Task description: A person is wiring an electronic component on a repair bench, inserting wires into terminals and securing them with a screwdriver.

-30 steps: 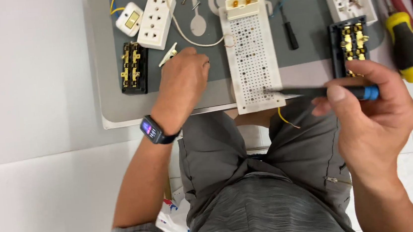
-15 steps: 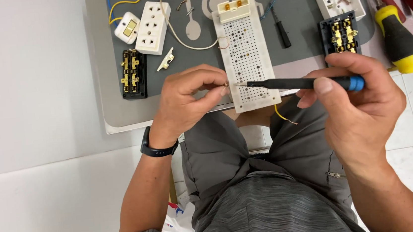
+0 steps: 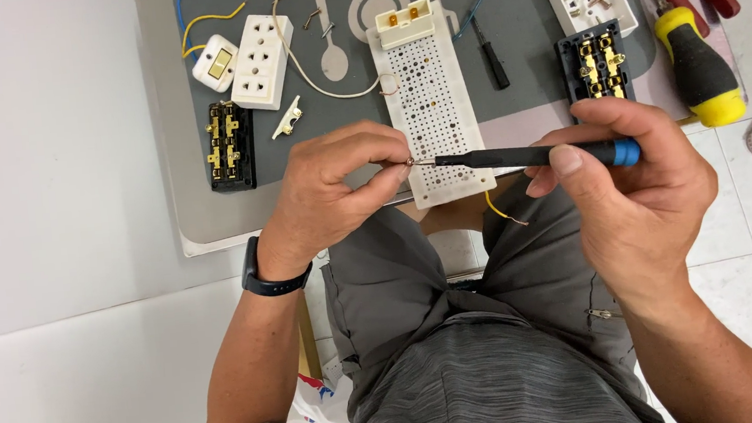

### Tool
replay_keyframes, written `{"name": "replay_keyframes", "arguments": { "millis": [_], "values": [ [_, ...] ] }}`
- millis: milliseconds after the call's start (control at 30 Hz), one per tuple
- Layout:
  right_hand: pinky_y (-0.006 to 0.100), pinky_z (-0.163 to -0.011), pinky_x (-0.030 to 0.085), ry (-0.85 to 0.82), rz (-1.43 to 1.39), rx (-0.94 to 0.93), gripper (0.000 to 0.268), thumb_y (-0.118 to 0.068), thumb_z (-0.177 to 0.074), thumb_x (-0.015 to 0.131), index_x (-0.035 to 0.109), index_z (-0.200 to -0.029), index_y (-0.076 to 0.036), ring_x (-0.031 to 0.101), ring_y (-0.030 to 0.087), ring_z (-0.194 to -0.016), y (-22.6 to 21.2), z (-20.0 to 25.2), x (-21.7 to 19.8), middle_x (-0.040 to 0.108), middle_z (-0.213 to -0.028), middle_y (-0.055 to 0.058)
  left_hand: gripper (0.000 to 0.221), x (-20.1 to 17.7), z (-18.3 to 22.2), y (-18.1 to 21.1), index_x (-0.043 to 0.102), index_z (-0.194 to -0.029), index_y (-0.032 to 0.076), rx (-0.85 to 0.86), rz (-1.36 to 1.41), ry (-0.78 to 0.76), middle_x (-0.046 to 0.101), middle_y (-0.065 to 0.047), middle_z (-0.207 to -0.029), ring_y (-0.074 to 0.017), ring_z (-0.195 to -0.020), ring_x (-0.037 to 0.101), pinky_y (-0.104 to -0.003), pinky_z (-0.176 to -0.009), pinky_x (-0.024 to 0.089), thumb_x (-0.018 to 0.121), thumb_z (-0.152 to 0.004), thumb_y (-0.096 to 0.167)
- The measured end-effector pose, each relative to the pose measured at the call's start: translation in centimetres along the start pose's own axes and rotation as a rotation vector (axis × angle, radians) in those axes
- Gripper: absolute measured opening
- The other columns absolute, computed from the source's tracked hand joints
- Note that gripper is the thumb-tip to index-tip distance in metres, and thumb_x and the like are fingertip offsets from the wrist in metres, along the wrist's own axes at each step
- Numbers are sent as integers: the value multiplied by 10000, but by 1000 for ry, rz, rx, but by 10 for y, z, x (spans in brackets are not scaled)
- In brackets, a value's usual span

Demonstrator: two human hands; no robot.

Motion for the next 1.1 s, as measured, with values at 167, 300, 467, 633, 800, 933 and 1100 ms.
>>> {"name": "replay_keyframes", "arguments": {
  "millis": [167, 300, 467, 633, 800, 933, 1100],
  "values": [
    [303, -643, 586, -10, 32, -40, 222, 82, -981, 594, 509, -1185, 104, 661, 276, -674, -6, 0, 0, 617, -937, 219, 117, 4, -3, 3, 610, -909, 16, 10, -35, -48, 649, -83, -883, -202, -811, 639, -280, -759, 509, 626, -888, -98],
    [297, -633, 607, -39, 50, -148, 226, 77, -987, 600, 502, -1188, 113, 679, 281, -701, -17, 4, 2, 639, -988, 254, 96, 8, -3, 4, 626, -922, 28, 47, -160, -81, 659, -69, -899, -199, -835, 653, -272, -738, 502, 634, -906, -66],
    [277, -629, 584, -60, 46, -86, 223, 66, -973, 592, 505, -1178, 82, 668, 254, -676, -13, -3, 5, 656, -999, 242, 82, 15, 0, 1, 620, -929, 18, 51, -190, -90, 658, -70, -891, -197, -814, 648, -279, -712, 498, 610, -909, -61],
    [243, -606, 612, -53, 140, -43, 256, 26, -895, 726, 595, -1114, 49, 689, 225, -685, 4, 0, 5, 681, -974, 184, 89, 30, 9, -31, 644, -944, 58, -92, -270, -111, 654, -25, -915, -170, -781, 614, -302, -643, 458, 563, -927, 24],
    [222, -538, 561, -8, 65, -7, 140, 24, -960, 704, 570, -998, 9, 655, 175, -576, 16, -10, 2, 648, -738, 134, 100, 33, 8, -32, 609, -935, 43, -46, -186, -53, 621, -40, -860, -173, -757, 585, -290, -653, 463, 568, -896, -39],
    [251, -517, 574, 11, -14, -6, 146, 42, -1005, 663, 528, -969, -1, 652, 195, -595, 14, -18, 4, 640, -775, 157, 108, 30, -1, -21, 584, -902, 29, 88, -232, 23, 622, -74, -841, -197, -745, 594, -293, -645, 468, 583, -908, -78],
    [262, -635, 592, -26, 51, 40, 243, 24, -945, 704, 517, -1100, 6, 707, 240, -684, 15, -24, 7, 639, -894, 166, 121, 21, -4, -26, 600, -893, 27, 49, -212, 138, 625, -75, -854, -186, -746, 599, -273, -659, 486, 596, -886, -94]
  ]
}}
Point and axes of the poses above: each hand's wrist, its own z-axis away from the middle knuckle, its own x-axis out of the palm, y = z × x, the point moved 10 cm from there along -z, towards the middle knuckle
